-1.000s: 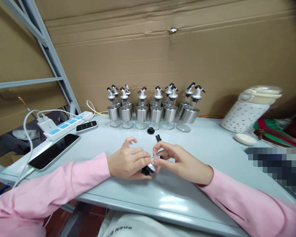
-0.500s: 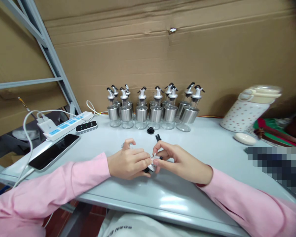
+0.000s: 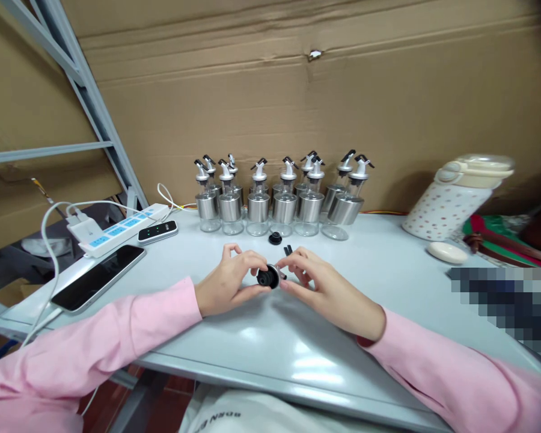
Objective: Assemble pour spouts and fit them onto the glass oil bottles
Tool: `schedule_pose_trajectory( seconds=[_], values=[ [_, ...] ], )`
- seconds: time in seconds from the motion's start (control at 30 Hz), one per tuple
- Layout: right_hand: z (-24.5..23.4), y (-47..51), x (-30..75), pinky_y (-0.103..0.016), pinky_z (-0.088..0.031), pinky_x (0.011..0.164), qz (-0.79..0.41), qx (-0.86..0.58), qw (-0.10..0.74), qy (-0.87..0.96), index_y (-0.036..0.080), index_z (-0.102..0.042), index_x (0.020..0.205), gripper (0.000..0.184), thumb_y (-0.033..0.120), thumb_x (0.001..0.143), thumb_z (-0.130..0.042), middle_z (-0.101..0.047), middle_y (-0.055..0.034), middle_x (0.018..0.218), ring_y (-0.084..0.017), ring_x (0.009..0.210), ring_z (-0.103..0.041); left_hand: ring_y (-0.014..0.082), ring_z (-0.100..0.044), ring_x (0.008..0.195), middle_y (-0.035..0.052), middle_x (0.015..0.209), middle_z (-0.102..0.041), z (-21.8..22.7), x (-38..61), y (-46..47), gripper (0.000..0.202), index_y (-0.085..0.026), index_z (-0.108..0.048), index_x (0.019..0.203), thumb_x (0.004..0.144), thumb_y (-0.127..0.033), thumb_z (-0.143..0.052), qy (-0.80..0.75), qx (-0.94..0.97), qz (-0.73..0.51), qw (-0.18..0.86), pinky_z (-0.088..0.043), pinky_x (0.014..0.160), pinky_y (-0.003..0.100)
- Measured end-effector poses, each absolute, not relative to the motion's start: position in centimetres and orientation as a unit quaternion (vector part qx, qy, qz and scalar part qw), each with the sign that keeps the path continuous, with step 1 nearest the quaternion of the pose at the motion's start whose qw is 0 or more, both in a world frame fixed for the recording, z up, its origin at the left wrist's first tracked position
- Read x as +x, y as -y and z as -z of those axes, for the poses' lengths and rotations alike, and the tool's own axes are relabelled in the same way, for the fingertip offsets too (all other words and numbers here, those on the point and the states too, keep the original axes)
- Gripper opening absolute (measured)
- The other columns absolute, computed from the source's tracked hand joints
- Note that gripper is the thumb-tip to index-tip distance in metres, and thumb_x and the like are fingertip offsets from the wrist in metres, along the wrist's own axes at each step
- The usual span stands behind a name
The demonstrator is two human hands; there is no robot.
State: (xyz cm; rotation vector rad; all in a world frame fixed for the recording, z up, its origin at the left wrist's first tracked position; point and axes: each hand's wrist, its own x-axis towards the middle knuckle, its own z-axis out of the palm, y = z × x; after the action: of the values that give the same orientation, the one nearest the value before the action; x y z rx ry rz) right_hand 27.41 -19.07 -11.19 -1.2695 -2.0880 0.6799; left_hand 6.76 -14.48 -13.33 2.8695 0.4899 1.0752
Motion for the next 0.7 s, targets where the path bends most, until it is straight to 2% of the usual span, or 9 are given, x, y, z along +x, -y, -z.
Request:
schedule_pose_trajectory(
  seconds=[0.13, 0.23, 0.33, 0.47, 0.6, 0.7],
  values=[
    [11.7, 19.2, 27.1, -0.028, -0.047, 0.063, -0.38, -0.454, 0.303, 0.746, 0.018, -0.049, 0.112, 0.037, 0.034, 0.079, -0.053, -0.057, -0.0036, 0.083, -0.014, 0.069, -0.055, 0.0167, -0.053, 0.092, 0.0048, 0.097, -0.057, 13.0, 6.9, 14.7, 0.019, -0.019, -0.043, 0.102, 0.089, -0.033, -0.044, -0.167, 0.934, -0.311, 0.055, -0.028, 0.084, 0.034],
    [11.8, 19.3, 26.8, -0.028, -0.049, 0.064, -0.464, -0.42, 0.302, 0.719, 0.017, -0.045, 0.116, 0.04, 0.033, 0.08, -0.052, -0.06, -0.0028, 0.077, -0.014, 0.068, -0.059, 0.0163, -0.05, 0.093, 0.0062, 0.099, -0.052, 12.9, 7.2, 15.0, 0.021, -0.019, -0.047, 0.105, 0.088, -0.032, -0.045, -0.16, 0.935, -0.288, 0.134, -0.036, 0.082, 0.032],
    [11.8, 19.4, 26.6, -0.029, -0.049, 0.065, -0.489, -0.401, 0.319, 0.706, 0.016, -0.047, 0.111, 0.035, 0.031, 0.08, -0.051, -0.061, -0.0022, 0.072, -0.015, 0.067, -0.062, 0.0144, -0.051, 0.089, 0.0058, 0.098, -0.048, 13.0, 7.4, 15.2, 0.024, -0.019, -0.047, 0.109, 0.087, -0.028, -0.047, -0.163, 0.919, -0.284, 0.22, -0.041, 0.081, 0.029],
    [11.9, 19.3, 26.8, -0.029, -0.048, 0.068, -0.484, -0.4, 0.339, 0.7, 0.017, -0.049, 0.104, 0.027, 0.031, 0.08, -0.052, -0.063, -0.0024, 0.073, -0.015, 0.07, -0.062, 0.0154, -0.051, 0.091, 0.0064, 0.099, -0.049, 13.2, 7.5, 15.5, 0.029, -0.02, -0.041, 0.114, 0.086, -0.026, -0.047, -0.175, 0.888, -0.305, 0.297, -0.043, 0.082, 0.032],
    [12.2, 19.2, 27.0, -0.029, -0.048, 0.069, -0.485, -0.404, 0.339, 0.697, 0.017, -0.05, 0.097, 0.024, 0.033, 0.08, -0.054, -0.063, -0.0023, 0.072, -0.015, 0.07, -0.063, 0.0156, -0.055, 0.09, 0.008, 0.101, -0.05, 13.4, 7.7, 15.9, 0.025, -0.018, -0.037, 0.108, 0.086, -0.028, -0.045, -0.202, 0.831, -0.312, 0.413, -0.046, 0.079, 0.033],
    [12.3, 19.0, 27.1, -0.031, -0.049, 0.07, -0.498, -0.402, 0.334, 0.692, 0.017, -0.049, 0.096, 0.026, 0.034, 0.078, -0.056, -0.064, -0.0029, 0.074, -0.016, 0.071, -0.063, 0.0152, -0.057, 0.089, 0.0083, 0.102, -0.049, 13.6, 7.9, 16.1, 0.027, -0.019, -0.037, 0.106, 0.084, -0.026, -0.05, -0.221, 0.803, -0.308, 0.46, -0.046, 0.078, 0.033]
  ],
)
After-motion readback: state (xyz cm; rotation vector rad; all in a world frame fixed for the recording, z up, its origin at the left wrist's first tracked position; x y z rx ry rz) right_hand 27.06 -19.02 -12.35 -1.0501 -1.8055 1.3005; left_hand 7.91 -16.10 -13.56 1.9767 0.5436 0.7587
